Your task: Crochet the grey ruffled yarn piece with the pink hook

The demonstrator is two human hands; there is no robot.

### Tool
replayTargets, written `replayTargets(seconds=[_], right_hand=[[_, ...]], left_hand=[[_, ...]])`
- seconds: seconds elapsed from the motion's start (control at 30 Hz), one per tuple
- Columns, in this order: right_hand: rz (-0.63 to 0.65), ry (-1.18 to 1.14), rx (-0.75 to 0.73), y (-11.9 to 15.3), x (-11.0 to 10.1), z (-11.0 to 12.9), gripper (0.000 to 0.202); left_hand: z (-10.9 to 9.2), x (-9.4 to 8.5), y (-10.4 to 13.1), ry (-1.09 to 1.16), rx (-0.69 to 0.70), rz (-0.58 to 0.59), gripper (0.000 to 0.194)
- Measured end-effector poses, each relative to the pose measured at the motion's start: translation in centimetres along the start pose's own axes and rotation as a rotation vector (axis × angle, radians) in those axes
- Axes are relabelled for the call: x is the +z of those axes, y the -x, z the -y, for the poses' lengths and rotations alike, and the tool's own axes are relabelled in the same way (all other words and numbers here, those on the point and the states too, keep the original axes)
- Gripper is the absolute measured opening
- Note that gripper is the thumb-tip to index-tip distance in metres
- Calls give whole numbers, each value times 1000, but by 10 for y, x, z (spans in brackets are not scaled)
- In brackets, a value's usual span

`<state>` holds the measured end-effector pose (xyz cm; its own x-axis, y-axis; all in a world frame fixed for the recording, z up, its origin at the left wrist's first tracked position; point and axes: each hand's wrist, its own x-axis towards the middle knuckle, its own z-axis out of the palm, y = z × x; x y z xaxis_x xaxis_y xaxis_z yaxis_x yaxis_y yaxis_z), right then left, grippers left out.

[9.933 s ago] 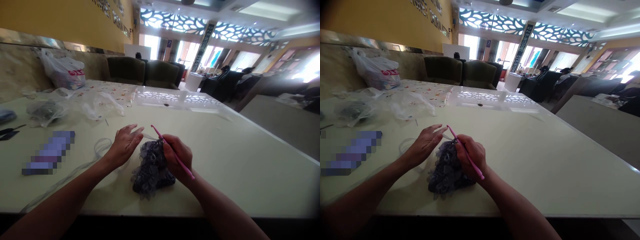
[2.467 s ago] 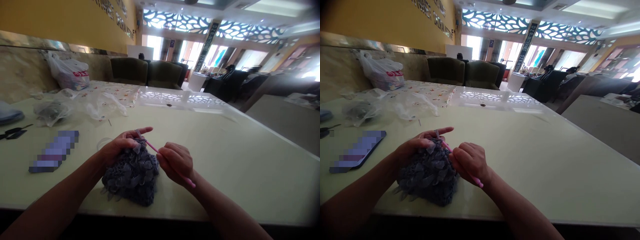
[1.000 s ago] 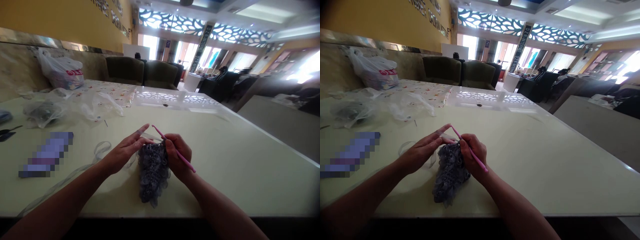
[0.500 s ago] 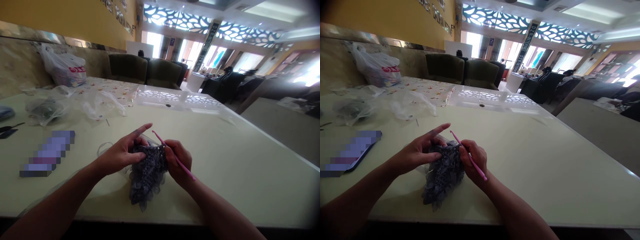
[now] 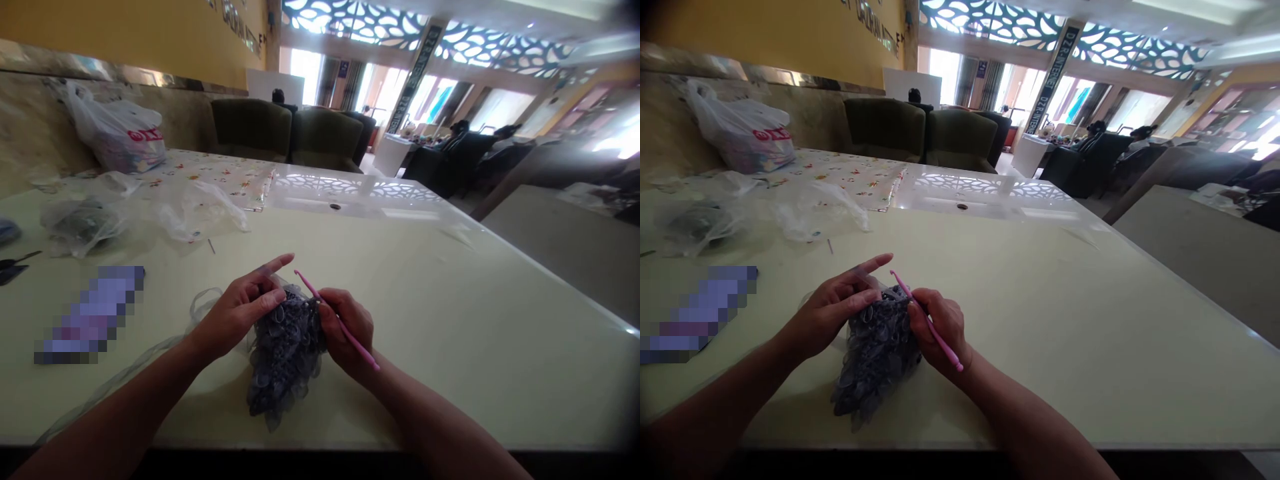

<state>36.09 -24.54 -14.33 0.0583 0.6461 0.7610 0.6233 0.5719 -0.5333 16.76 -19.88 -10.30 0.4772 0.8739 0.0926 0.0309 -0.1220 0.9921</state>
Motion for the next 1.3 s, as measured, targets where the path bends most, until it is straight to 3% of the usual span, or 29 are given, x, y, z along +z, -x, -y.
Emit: replayTargets(seconds=[0.13, 0.3, 0.43, 0.6, 0.87, 1.13, 1.23, 1.3], right_hand=[[18, -48, 98, 1, -1, 0, 15], [27, -76, 187, -3, -3, -5, 16], [29, -69, 179, -7, -5, -11, 13], [16, -39, 183, -8, -5, -17, 13], [13, 56, 160, -11, -7, -22, 13], [66, 78, -4, -10, -7, -13, 10], [74, 47, -34, -7, -5, -11, 9], [82, 31, -46, -6, -4, -10, 10]], left_hand=[[3, -1, 0, 15, 9, 1, 13], [3, -5, 2, 10, -9, 51, 23], [-2, -4, 4, -86, -2, 62, 16], [-6, -3, 4, -145, 5, 53, 20], [1, -7, 1, 5, -85, 94, 16], [6, -6, -1, 58, -190, 24, 34], [4, -2, -2, 70, -264, 11, 59], [5, 0, -1, 77, -281, -8, 64]])
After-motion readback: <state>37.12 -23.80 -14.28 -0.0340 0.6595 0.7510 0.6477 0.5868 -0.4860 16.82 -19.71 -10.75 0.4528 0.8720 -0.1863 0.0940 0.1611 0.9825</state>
